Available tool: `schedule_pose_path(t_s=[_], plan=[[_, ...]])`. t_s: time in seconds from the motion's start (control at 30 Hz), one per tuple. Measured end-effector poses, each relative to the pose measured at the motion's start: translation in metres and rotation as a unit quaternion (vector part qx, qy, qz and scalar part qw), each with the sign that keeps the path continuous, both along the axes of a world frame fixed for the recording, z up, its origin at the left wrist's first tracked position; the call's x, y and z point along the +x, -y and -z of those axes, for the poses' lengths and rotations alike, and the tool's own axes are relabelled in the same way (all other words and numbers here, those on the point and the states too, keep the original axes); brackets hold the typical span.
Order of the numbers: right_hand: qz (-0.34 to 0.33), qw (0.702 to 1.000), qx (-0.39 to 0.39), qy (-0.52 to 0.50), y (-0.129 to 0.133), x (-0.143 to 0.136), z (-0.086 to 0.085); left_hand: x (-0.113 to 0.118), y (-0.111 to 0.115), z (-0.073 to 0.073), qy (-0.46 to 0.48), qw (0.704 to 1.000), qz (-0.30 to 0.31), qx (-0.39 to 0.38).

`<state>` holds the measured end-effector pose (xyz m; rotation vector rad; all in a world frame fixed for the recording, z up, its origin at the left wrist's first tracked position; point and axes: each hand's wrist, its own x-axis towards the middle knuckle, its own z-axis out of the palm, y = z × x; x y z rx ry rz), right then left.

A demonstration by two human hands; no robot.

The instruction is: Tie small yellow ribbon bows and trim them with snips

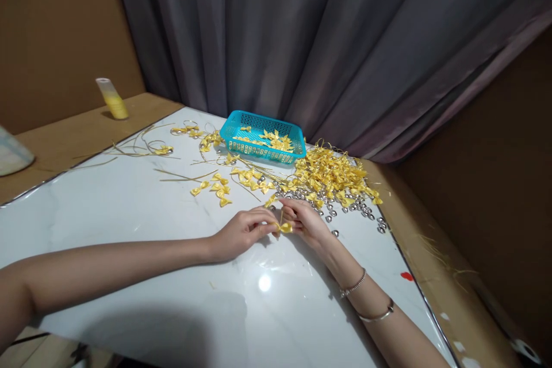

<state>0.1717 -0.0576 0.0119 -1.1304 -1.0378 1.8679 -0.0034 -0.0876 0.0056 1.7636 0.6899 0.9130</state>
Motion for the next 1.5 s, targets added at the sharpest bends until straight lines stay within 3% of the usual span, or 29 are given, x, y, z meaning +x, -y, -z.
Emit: schedule_pose_path(t_s=[0.13,0.37,0.5,0.93,1.3,1.4,1.5], plan=[[0.028,1.000,0.013,0.002,-0.006,0.007,-0.004,0.001,-0.003,0.004,0.017,0.997,-0.035,-0.073],[0.034,0.999,0.025,-0.003,-0.006,0.013,-0.011,0.002,-0.009,0.002,0.010,0.990,-0.082,-0.118],[0.053,0.998,0.036,0.002,-0.009,0.018,-0.012,0.002,-0.008,0.000,0.008,0.984,-0.058,-0.166],[0.136,0.985,0.084,0.060,-0.024,0.036,-0.006,0.001,-0.006,0.000,-0.004,0.981,-0.024,-0.191],[0.224,0.941,0.158,0.200,-0.027,0.046,-0.008,0.001,-0.005,-0.001,0.000,0.981,-0.024,-0.193],[0.212,0.929,0.188,0.237,-0.021,0.042,-0.020,0.001,-0.006,0.001,0.004,0.981,-0.030,-0.191],[0.125,0.942,0.200,0.238,-0.012,0.035,-0.037,0.001,-0.007,0.001,0.010,0.981,-0.039,-0.189]])
